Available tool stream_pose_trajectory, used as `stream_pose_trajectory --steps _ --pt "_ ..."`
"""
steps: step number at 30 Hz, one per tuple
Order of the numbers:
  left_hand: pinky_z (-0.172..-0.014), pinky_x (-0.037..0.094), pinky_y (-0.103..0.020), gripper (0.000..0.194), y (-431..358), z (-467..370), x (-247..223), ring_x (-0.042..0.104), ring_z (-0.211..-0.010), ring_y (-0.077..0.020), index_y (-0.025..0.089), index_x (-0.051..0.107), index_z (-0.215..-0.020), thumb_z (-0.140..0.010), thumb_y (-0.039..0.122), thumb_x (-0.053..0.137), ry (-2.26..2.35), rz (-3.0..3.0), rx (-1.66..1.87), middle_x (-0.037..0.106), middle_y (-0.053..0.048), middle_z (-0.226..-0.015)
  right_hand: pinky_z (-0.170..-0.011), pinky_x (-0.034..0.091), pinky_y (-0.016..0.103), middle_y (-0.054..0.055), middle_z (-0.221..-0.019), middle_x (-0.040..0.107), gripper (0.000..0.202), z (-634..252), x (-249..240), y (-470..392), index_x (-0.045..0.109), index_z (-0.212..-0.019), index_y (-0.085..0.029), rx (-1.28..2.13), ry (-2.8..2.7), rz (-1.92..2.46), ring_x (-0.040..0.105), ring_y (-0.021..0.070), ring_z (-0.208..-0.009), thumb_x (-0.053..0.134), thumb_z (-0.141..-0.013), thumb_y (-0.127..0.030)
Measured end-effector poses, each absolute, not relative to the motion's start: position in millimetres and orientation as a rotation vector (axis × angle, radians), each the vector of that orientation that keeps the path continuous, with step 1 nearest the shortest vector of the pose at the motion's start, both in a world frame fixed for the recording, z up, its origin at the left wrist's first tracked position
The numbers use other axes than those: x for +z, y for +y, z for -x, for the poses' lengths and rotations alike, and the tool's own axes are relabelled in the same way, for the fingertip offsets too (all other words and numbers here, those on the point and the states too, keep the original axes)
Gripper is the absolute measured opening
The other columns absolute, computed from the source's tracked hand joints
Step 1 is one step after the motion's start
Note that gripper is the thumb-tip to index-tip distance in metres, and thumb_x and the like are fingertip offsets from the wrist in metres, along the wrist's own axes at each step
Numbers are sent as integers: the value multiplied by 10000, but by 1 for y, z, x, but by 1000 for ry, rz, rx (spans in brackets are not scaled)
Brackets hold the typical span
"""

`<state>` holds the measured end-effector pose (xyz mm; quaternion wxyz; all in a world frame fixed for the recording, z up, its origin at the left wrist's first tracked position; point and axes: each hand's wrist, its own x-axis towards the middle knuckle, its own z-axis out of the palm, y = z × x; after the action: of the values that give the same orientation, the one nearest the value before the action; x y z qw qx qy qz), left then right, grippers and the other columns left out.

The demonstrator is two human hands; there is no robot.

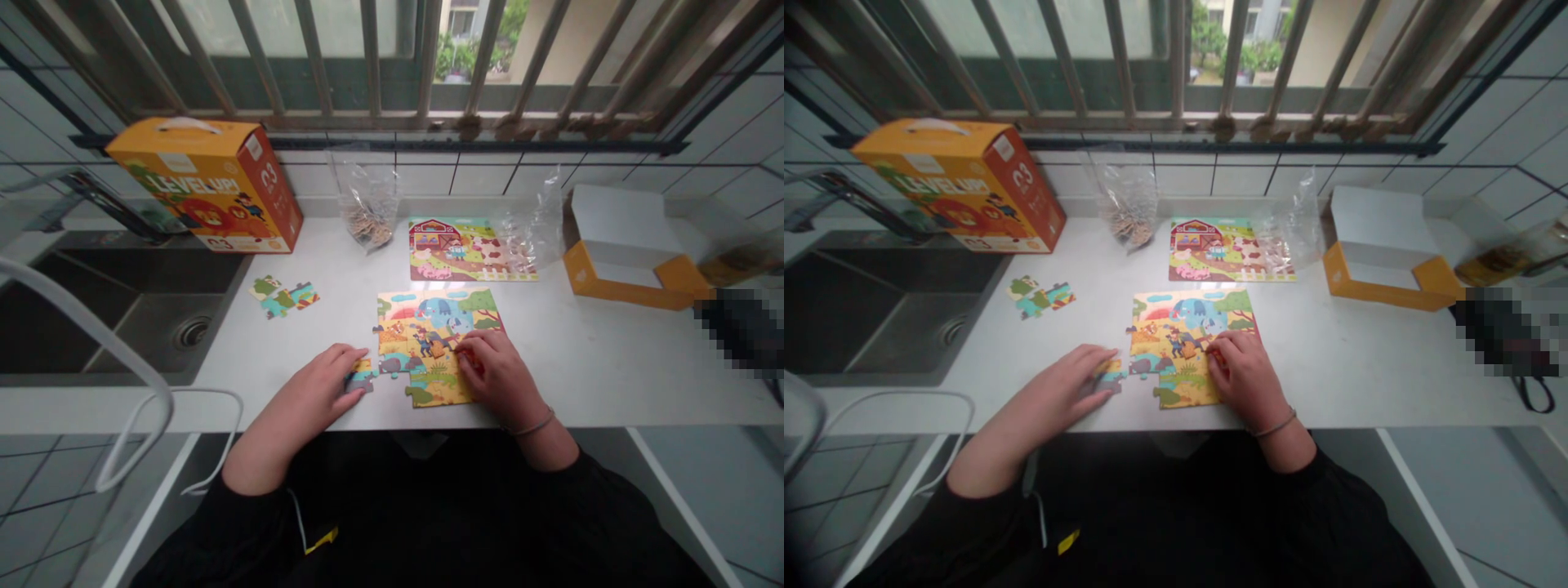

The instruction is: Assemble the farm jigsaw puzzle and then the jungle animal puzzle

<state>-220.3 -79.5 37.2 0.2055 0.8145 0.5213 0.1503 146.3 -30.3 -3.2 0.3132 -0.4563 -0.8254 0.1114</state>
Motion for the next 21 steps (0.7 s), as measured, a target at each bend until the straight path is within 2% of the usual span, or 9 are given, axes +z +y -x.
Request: stream_pose_trajectory --steps 3,6,14,17,21 --pt "-1061 624 -431 406 -78 220 42 736 -1207 -273 274 664 -1424 -1032 355 733 1429 -2254 466 700 -96 -1353 -987 585 546 127 -1135 747 140 -146 -3 -30 729 -1070 -250 297 -2170 1200 692 329 -1092 632 -1008 -170" --pt "-1047 627 -442 382 -77 220 44 725 -1212 -278 288 676 -1398 -1029 365 734 1416 -2260 532 684 -87 -1330 -986 581 542 123 -1135 745 135 -146 -4 -30 723 -1068 -252 290 -2174 1202 693 328 -1090 632 -1010 -171" --pt "-1108 602 -487 384 -68 215 33 690 -1257 -280 274 678 -1413 -1030 266 695 1394 -2325 605 636 -110 -1391 -989 578 531 129 -1145 741 126 -146 -3 -30 711 -1081 -240 285 -2188 1199 687 328 -1099 632 -1018 -164" --pt "-1086 609 -495 394 -65 212 30 691 -1241 -289 272 692 -1422 -1029 243 679 1384 -2378 588 644 -124 -1397 -989 578 525 125 -1147 740 136 -146 -4 -30 713 -1087 -243 290 -2187 1209 685 324 -1102 630 -1021 -159" --pt "-1002 617 -513 316 -63 211 27 699 -1160 -297 280 762 -1332 -1048 219 637 1410 -2485 517 678 -134 -1373 -1002 578 542 129 -1163 735 137 -148 -6 -30 710 -1101 -241 293 -2189 1204 685 328 -1112 629 -1024 -161"
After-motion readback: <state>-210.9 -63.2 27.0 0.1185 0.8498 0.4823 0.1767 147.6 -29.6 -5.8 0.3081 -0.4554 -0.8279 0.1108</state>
